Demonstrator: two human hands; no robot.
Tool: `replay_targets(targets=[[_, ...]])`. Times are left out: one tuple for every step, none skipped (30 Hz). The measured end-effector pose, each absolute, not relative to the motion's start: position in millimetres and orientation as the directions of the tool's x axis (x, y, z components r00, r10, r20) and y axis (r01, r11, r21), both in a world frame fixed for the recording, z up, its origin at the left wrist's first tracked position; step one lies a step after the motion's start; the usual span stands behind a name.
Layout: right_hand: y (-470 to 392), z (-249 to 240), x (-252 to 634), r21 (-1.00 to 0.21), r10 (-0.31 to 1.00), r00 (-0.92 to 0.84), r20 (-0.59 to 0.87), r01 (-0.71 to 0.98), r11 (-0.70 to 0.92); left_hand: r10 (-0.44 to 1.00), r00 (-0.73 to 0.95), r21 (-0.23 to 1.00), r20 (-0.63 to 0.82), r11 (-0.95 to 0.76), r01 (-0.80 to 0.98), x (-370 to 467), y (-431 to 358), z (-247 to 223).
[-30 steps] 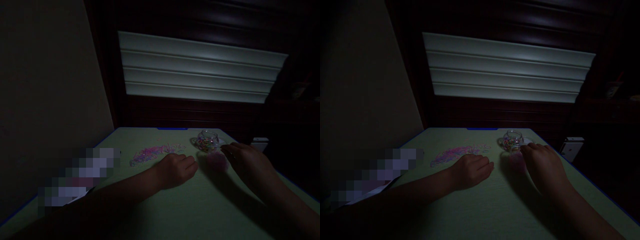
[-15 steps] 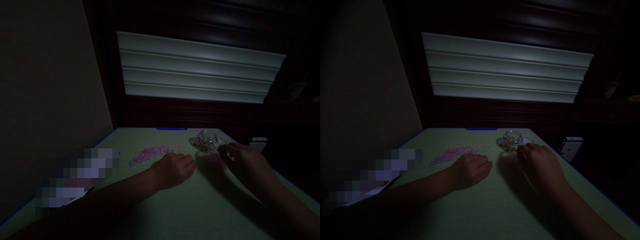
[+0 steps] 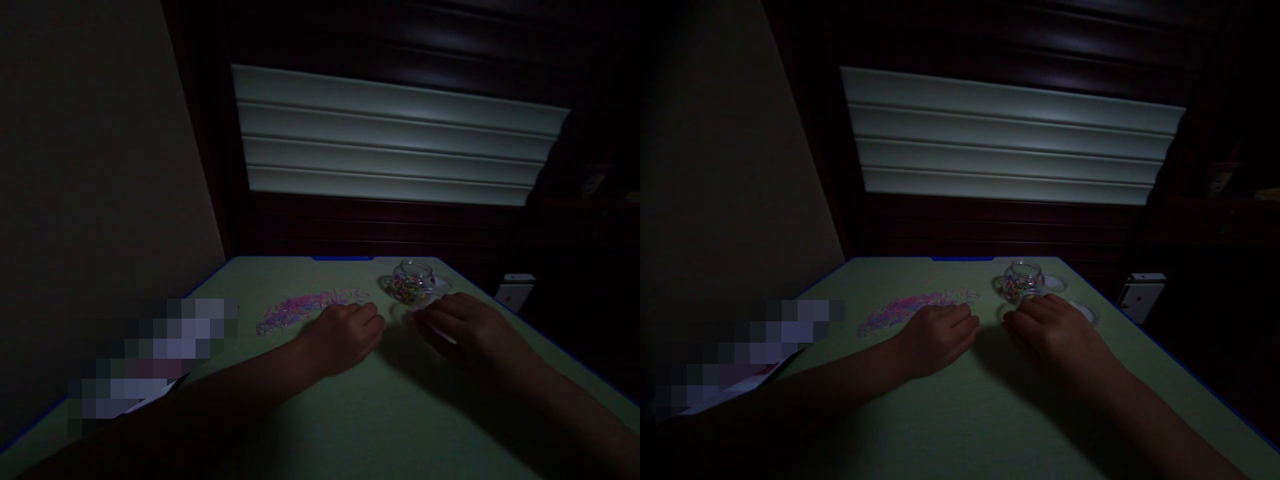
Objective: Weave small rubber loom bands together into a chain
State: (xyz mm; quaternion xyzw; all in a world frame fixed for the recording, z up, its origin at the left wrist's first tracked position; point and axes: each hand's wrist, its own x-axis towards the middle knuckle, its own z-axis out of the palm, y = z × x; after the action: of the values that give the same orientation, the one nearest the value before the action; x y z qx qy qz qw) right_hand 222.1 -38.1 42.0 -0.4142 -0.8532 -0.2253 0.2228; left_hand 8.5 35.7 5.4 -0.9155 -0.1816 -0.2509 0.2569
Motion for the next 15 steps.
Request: replay_targets(targets=[[-37.5, 40.4, 221.2, 0.180, 0.607, -0.573, 0.550, 0.792, 0.584, 0.217, 0.805, -0.369, 0.552, -0.803, 0.469, 8.8, 35.7, 5.8], [-36.8, 38.9, 220.7, 0.162, 0.610, -0.587, 0.533, 0.778, 0.607, 0.227, 0.802, -0.358, 0.553, -0.804, 0.475, 9.0, 35.9, 6.0], [-36.1, 37.5, 220.5, 0.141, 0.623, -0.593, 0.510, 0.772, 0.620, 0.236, 0.799, -0.349, 0.553, -0.806, 0.479, 9.1, 36.0, 6.1], [-35.5, 36.5, 220.5, 0.122, 0.632, -0.596, 0.496, 0.768, 0.629, 0.243, 0.796, -0.340, 0.554, -0.807, 0.483, 9.2, 36.2, 6.1], [-35.0, 35.7, 220.6, 0.110, 0.636, -0.596, 0.491, 0.767, 0.633, 0.251, 0.793, -0.332, 0.555, -0.807, 0.488, 9.1, 36.3, 6.1], [-34.8, 35.2, 220.8, 0.101, 0.640, -0.593, 0.489, 0.767, 0.634, 0.259, 0.789, -0.324, 0.557, -0.807, 0.494, 8.9, 36.4, 5.9], [-34.8, 35.1, 220.9, 0.093, 0.641, -0.589, 0.491, 0.768, 0.634, 0.271, 0.785, -0.315, 0.558, -0.805, 0.502, 8.5, 36.5, 5.8], [-35.0, 35.3, 220.8, 0.086, 0.642, -0.584, 0.496, 0.769, 0.633, 0.287, 0.781, -0.305, 0.555, -0.803, 0.512, 8.2, 36.4, 5.7], [-35.4, 35.9, 220.6, 0.080, 0.644, -0.580, 0.500, 0.771, 0.632, 0.309, 0.777, -0.293, 0.549, -0.799, 0.525, 7.8, 36.3, 5.5], [-36.0, 36.7, 220.2, 0.072, 0.649, -0.576, 0.496, 0.773, 0.631, 0.340, 0.770, -0.278, 0.540, -0.791, 0.545, 7.4, 36.2, 5.4], [-36.8, 37.9, 219.5, 0.065, 0.659, -0.573, 0.486, 0.776, 0.627, 0.376, 0.761, -0.261, 0.528, -0.781, 0.567, 7.1, 36.0, 5.3], [-37.7, 39.1, 218.8, 0.059, 0.669, -0.573, 0.474, 0.778, 0.625, 0.415, 0.751, -0.246, 0.514, -0.767, 0.592, 6.9, 35.9, 5.3], [-38.5, 40.5, 218.1, 0.056, 0.677, -0.573, 0.462, 0.780, 0.623, 0.454, 0.737, -0.232, 0.501, -0.750, 0.620, 6.8, 35.8, 5.2], [-39.4, 41.7, 217.4, 0.054, 0.684, -0.575, 0.449, 0.782, 0.621, 0.491, 0.719, -0.221, 0.491, -0.729, 0.648, 6.7, 35.7, 5.1], [-40.1, 42.8, 216.8, 0.050, 0.692, -0.573, 0.438, 0.785, 0.618, 0.526, 0.702, -0.213, 0.481, -0.706, 0.675, 6.6, 35.7, 5.1]])
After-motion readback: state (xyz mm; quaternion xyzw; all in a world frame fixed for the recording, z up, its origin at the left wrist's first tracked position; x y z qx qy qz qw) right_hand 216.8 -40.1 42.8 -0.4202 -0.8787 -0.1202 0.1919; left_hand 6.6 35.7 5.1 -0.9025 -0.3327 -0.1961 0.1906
